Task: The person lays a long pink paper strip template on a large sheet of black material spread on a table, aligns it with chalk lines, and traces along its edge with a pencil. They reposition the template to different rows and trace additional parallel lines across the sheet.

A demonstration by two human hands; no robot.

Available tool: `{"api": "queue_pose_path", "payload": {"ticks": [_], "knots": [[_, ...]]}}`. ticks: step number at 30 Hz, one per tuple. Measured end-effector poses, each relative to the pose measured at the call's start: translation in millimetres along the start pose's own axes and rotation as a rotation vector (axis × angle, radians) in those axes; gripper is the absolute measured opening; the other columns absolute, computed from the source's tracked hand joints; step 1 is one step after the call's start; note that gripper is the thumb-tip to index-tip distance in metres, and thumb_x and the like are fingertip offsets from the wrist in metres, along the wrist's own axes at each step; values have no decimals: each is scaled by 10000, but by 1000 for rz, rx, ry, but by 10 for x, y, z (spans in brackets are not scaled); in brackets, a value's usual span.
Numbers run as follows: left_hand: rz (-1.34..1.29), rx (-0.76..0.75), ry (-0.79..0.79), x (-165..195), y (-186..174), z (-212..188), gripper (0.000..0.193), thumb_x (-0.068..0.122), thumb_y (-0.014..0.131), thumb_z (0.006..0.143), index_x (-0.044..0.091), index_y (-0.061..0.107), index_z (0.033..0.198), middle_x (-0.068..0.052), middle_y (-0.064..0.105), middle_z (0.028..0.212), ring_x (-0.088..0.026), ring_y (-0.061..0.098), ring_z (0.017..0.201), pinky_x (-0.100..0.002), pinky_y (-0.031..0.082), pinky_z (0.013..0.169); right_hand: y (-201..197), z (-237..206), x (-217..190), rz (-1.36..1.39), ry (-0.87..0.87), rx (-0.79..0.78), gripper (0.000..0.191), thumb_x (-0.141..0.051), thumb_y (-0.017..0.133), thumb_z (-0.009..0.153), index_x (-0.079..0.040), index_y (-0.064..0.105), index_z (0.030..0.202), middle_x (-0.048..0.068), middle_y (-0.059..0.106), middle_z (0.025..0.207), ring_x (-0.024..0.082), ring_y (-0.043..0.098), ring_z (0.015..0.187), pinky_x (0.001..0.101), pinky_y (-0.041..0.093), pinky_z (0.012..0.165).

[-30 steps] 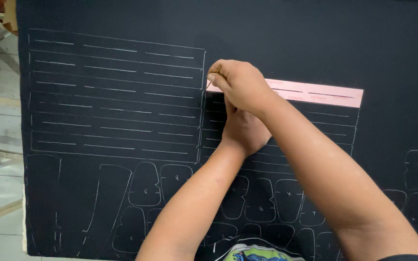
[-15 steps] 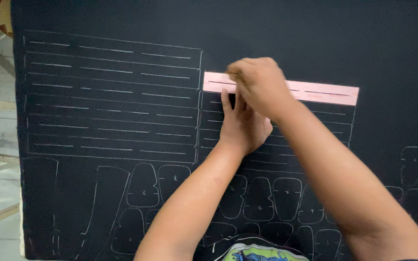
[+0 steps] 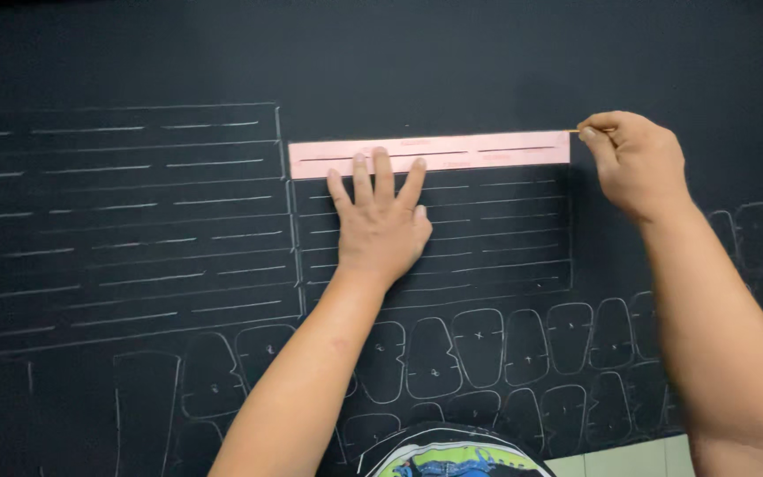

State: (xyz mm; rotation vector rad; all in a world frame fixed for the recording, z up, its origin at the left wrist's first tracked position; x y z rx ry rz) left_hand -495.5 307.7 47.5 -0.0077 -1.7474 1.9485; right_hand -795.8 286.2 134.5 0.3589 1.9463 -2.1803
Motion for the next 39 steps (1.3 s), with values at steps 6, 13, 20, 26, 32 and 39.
{"api": "queue_pose_path", "payload": {"ticks": [6, 13, 20, 26, 32, 39], "knots": [[32, 7, 18, 9, -17, -12, 658, 411, 613, 905, 215, 478, 1519, -279, 347, 1554, -497, 313, 1445, -752, 154, 1143, 81, -57, 141, 28, 45, 80, 173, -208, 672, 1083, -68, 763, 1130, 123, 733, 987, 286, 710, 901, 395, 540, 816], [31, 42, 29, 4, -9, -16, 653, 407, 621, 904, 208, 489, 1512, -274, 356, 1544, -490, 321, 1438, -750, 162, 1143, -14, -236, 103, -29, 79, -5, 183, -186, 651, 1097, -51, 774, 1088, 120, 754, 965, 281, 723, 912, 380, 539, 819], [-14, -36, 16, 11, -2, -28, 633, 380, 613, 928, 151, 502, 1507, -163, 440, 1436, -381, 399, 1337, -784, 156, 1144, 87, -190, 11, 334, 118, 48, 179, -109, 617, 1089, 19, 726, 1147, 91, 764, 1004, 166, 742, 955, 306, 565, 872], [7, 30, 40, 14, -15, -35, 626, 375, 618, 920, 153, 505, 1495, -155, 477, 1409, -383, 415, 1330, -783, 171, 1134, 109, -185, -69, -2, 138, 67, 175, -179, 678, 1071, -38, 767, 1123, 137, 744, 934, 284, 719, 860, 392, 544, 800], [5, 25, 27, 3, 4, -22, 634, 372, 629, 905, 158, 507, 1490, -155, 479, 1405, -387, 432, 1331, -786, 181, 1125, 409, -95, -628, 138, -92, 93, 162, -190, 664, 1046, -57, 747, 1086, 139, 732, 979, 315, 718, 910, 398, 560, 817], [-9, 37, 18, -3, -14, -9, 650, 378, 656, 877, 166, 519, 1477, -148, 483, 1383, -388, 444, 1341, -793, 194, 1116, 533, -43, -1032, 89, -167, 135, 148, -158, 653, 1065, -28, 720, 1041, 134, 721, 919, 321, 689, 819, 435, 534, 738]]}}
Point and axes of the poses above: each hand's wrist, its own z-axis towards the middle knuckle, its own y-axis out of the palm, x = y × z, the point moved 3 cm from there along z, towards the middle knuckle
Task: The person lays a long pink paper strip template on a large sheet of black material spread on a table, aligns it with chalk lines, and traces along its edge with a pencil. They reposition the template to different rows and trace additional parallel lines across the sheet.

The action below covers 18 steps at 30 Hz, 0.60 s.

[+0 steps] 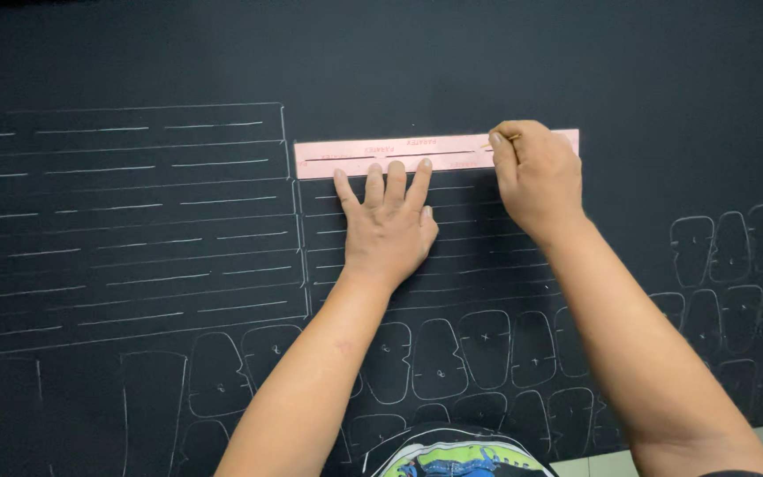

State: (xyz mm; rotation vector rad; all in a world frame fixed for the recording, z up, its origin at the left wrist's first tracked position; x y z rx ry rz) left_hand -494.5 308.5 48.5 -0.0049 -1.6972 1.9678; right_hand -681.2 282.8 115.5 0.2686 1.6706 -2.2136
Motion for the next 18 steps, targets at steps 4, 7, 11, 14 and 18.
{"api": "queue_pose_path", "payload": {"ticks": [4, 7, 11, 14, 18], "knots": [[-13, 14, -1, -15, 16, -17, 643, 366, 667, 880, 166, 533, 1476, -151, 491, 1372, -382, 460, 1334, -800, 212, 1120, 62, 13, -9, 45, 39, 2, 139, -158, 662, 1063, -34, 720, 1040, 122, 711, 874, 323, 690, 822, 438, 536, 745], [-14, 56, 14, -29, 24, -34, 633, 358, 670, 880, 163, 541, 1467, -163, 504, 1371, -391, 465, 1329, -798, 227, 1116, 126, 54, -140, 53, -48, 32, 106, -131, 673, 1048, -34, 714, 1041, 127, 718, 937, 323, 697, 857, 428, 546, 770], [-6, 80, 17, -31, 43, -27, 617, 361, 670, 891, 151, 532, 1454, -168, 520, 1371, -396, 462, 1345, -808, 232, 1102, 341, 100, -566, 159, -137, 27, 123, -124, 708, 960, -33, 726, 1041, 139, 732, 984, 340, 700, 893, 423, 552, 784], [-16, 63, 53, -45, 43, -12, 671, 413, 674, 858, 58, 512, 1403, -184, 508, 1412, -437, 446, 1332, -835, 224, 1052, 452, 189, -840, 281, -198, -49, 114, -128, 700, 981, -45, 735, 1050, 122, 746, 980, 324, 710, 916, 409, 556, 815], [-18, -5, 10, -50, 28, 4, 658, 381, 662, 906, 24, 490, 1430, -175, 504, 1421, -414, 436, 1367, -826, 233, 1088, 445, 295, -908, 280, -59, -140, 115, -136, 673, 1007, -52, 749, 1030, 113, 745, 899, 301, 717, 867, 406, 553, 798]]}}
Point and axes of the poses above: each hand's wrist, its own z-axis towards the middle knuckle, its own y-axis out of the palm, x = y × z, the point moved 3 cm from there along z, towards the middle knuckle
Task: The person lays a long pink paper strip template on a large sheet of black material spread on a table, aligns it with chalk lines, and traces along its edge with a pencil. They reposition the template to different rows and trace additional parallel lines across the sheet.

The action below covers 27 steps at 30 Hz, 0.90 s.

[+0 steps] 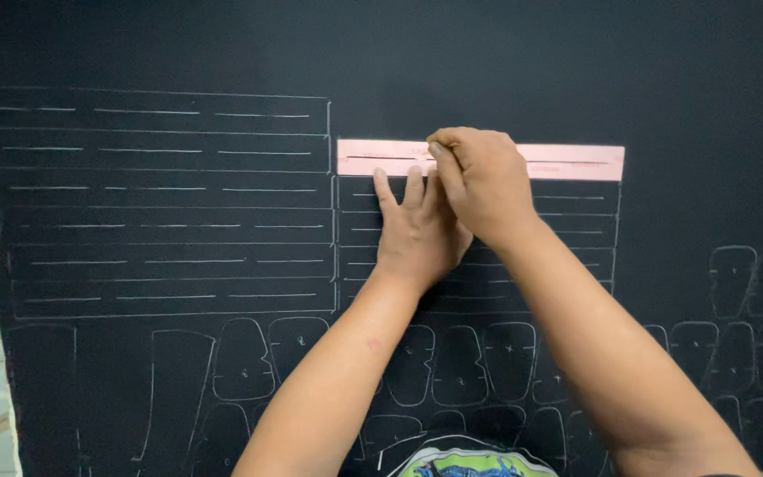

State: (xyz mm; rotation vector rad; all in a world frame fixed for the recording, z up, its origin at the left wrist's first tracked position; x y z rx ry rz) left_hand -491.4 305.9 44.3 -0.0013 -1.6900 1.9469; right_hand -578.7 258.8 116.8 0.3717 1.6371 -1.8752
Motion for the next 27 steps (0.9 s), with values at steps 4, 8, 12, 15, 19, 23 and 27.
{"api": "queue_pose_path", "payload": {"ticks": [4, 8, 12, 15, 19, 23, 27], "knots": [[4, 0, -10, 2, -24, 7, 657, 373, 667, 887, 35, 488, 1421, -181, 501, 1437, -404, 431, 1378, -818, 241, 1092, 12, 32, -26, -11, -64, 19, 106, -125, 682, 995, -48, 751, 1018, 103, 743, 862, 301, 709, 874, 440, 521, 901], [-34, 45, 49, -30, 17, -16, 717, 445, 656, 798, 60, 488, 1379, -133, 528, 1366, -419, 444, 1318, -821, 263, 1022, 142, 40, -130, -73, -210, 33, 91, -92, 672, 992, -58, 736, 1046, 91, 757, 935, 277, 719, 889, 496, 449, 1077], [-355, -10, -1, -104, 91, -109, 581, 382, 538, 1031, 117, 474, 1545, -131, 522, 1386, -363, 472, 1313, -662, 389, 1071, 466, 186, -387, 73, -270, -34, 110, -69, 662, 957, -61, 729, 1044, 90, 749, 915, 288, 718, 904, 499, 461, 1123], [-419, -25, -20, -146, 92, -142, 520, 355, 509, 1106, 140, 484, 1579, -136, 518, 1394, -344, 482, 1315, -619, 425, 1094, 565, 266, -474, 159, -229, -51, 165, -83, 646, 974, -51, 731, 1112, 110, 758, 980, 307, 716, 965, 496, 470, 1055], [-55, 25, 16, -56, 46, -74, 520, 371, 630, 939, 117, 553, 1387, -160, 513, 1382, -380, 465, 1335, -767, 314, 1088, 218, 172, -93, 304, -51, 11, 240, -51, 501, 1025, -13, 685, 1175, 150, 739, 1126, 275, 723, 1084, 409, 553, 979], [-12, 100, 12, -14, -18, -62, 644, 353, 671, 885, 126, 516, 1468, -196, 488, 1397, -409, 450, 1357, -805, 241, 1114, -286, -12, 733, 474, 427, 204, 292, -125, 474, 1041, -43, 683, 1227, 153, 736, 1055, 264, 713, 973, 363, 585, 921], [-54, 66, -3, -20, -33, -65, 632, 347, 659, 896, 127, 516, 1471, -195, 480, 1402, -403, 438, 1375, -799, 224, 1139, -846, -367, 1341, -550, 397, 234, 365, -132, 700, 938, -1, 706, 1279, 272, 665, 1174, 389, 649, 1055, 460, 487, 901]]}}
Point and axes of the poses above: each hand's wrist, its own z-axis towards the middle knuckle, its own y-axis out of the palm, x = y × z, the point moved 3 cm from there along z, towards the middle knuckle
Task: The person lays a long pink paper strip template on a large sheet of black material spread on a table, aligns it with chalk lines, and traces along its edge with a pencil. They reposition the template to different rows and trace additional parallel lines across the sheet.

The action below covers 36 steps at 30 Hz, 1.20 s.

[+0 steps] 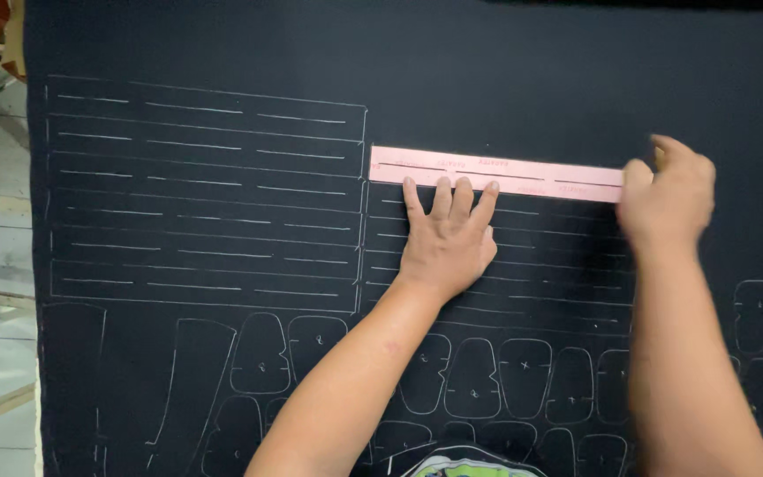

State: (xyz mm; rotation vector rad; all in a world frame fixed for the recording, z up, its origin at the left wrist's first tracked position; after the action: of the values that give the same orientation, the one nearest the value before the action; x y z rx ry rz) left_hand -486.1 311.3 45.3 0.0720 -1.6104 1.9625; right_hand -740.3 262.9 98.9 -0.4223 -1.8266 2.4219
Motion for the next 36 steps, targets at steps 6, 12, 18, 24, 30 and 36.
{"api": "queue_pose_path", "payload": {"ticks": [6, 12, 18, 24, 30, 36], "knots": [[19, -62, -24, 6, -10, 39, 640, 368, 632, 889, 145, 507, 1476, -182, 463, 1403, -384, 421, 1373, -779, 197, 1140, 201, -58, 689, 489, 540, -282, 499, -187, 772, 926, 24, 577, 1334, 74, 703, 956, 174, 653, 737, 294, 519, 642], [-32, -66, -52, 2, -104, 48, 656, 374, 636, 901, 157, 484, 1501, -168, 398, 1473, -377, 346, 1419, -734, 189, 1194, 39, 17, 767, 967, 517, -404, 138, -135, 696, 1031, -68, 581, 1068, 24, 666, 827, 44, 628, 657, 180, 390, 487], [-108, 36, -59, -22, -163, 224, 687, 376, 649, 903, 176, 455, 1531, -190, 300, 1605, -413, 267, 1503, -697, 177, 1222, 52, 165, 744, 1063, 433, -271, 91, -62, 671, 1060, -57, 587, 1096, 76, 691, 865, 78, 580, 612, 188, 406, 497], [53, 14, -63, -213, -107, 464, 657, 430, 623, 923, 197, 467, 1517, -170, 271, 1627, -427, 225, 1512, -710, 155, 1192, 152, 281, 683, 1008, 437, -295, 102, -62, 685, 1042, -32, 598, 1087, 82, 705, 917, 92, 698, 726, 182, 448, 506], [42, -5, -100, -242, -62, 407, 646, 440, 604, 955, 107, 494, 1497, -186, 357, 1602, -416, 299, 1502, -662, 167, 1225, 189, 299, 594, 898, 442, -306, 118, -90, 685, 1050, -15, 626, 1119, 87, 716, 931, 96, 711, 743, 186, 456, 506], [54, 20, -103, -236, -70, 403, 652, 431, 606, 947, 75, 508, 1484, -198, 377, 1587, -412, 326, 1491, -634, 179, 1236, 195, 315, 561, 814, 440, -303, 122, -101, 709, 1032, -18, 660, 1107, 62, 721, 914, 81, 711, 741, 185, 454, 508]]}}
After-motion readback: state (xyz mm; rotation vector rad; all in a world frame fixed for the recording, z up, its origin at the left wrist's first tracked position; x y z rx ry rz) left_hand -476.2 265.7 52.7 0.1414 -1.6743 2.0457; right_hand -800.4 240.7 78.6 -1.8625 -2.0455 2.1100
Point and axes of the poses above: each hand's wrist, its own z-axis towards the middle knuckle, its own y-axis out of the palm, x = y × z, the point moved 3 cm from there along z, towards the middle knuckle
